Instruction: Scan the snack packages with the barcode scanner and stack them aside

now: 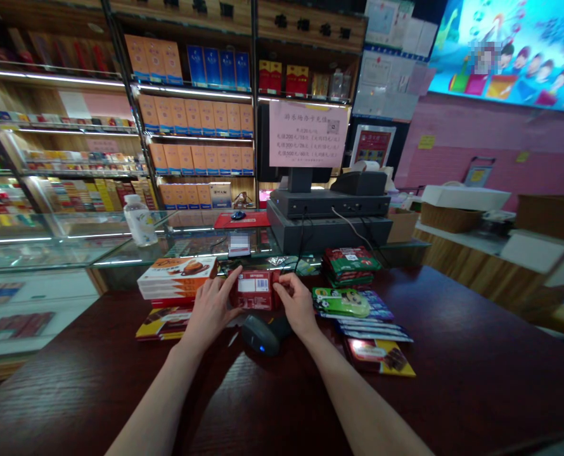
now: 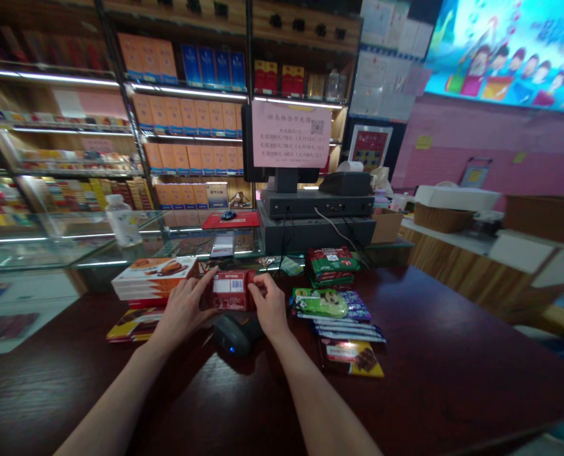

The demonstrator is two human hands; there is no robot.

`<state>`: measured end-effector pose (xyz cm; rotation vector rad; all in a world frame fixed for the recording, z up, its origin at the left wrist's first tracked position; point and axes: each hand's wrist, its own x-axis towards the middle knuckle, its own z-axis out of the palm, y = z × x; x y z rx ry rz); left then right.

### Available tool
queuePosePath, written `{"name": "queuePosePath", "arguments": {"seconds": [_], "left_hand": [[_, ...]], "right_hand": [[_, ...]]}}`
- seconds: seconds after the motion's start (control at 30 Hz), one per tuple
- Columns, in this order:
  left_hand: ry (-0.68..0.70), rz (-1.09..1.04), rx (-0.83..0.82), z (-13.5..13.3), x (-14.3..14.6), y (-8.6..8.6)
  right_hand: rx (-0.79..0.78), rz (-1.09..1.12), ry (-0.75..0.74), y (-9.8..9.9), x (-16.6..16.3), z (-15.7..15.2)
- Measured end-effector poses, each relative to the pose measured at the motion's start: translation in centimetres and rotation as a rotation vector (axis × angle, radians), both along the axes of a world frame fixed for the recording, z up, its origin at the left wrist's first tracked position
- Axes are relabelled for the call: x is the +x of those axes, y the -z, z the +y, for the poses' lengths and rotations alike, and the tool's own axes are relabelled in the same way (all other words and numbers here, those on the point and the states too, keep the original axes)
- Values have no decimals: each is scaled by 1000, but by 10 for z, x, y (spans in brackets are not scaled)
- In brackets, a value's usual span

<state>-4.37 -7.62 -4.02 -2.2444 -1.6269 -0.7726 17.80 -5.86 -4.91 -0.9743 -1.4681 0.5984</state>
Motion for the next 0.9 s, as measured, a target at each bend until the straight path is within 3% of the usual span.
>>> {"name": "queuePosePath", "arguments": {"seconds": [0.17, 0.37, 0.53, 0.73, 0.9], "left_hand": [[-22, -49, 62, -4, 1, 1], [91, -39, 140, -4, 4, 1], [73, -25, 149, -4, 3, 2], [69, -41, 190, -6, 1, 3], [41, -41, 216, -8, -1, 4]], "right_hand": [[-38, 80, -70, 4, 3, 6], [-93, 218, -202, 5, 3, 10], [-152, 239, -235, 8, 5, 10], [-167, 129, -258, 14, 14, 9], [-116, -191, -255, 1, 29, 2]]}}
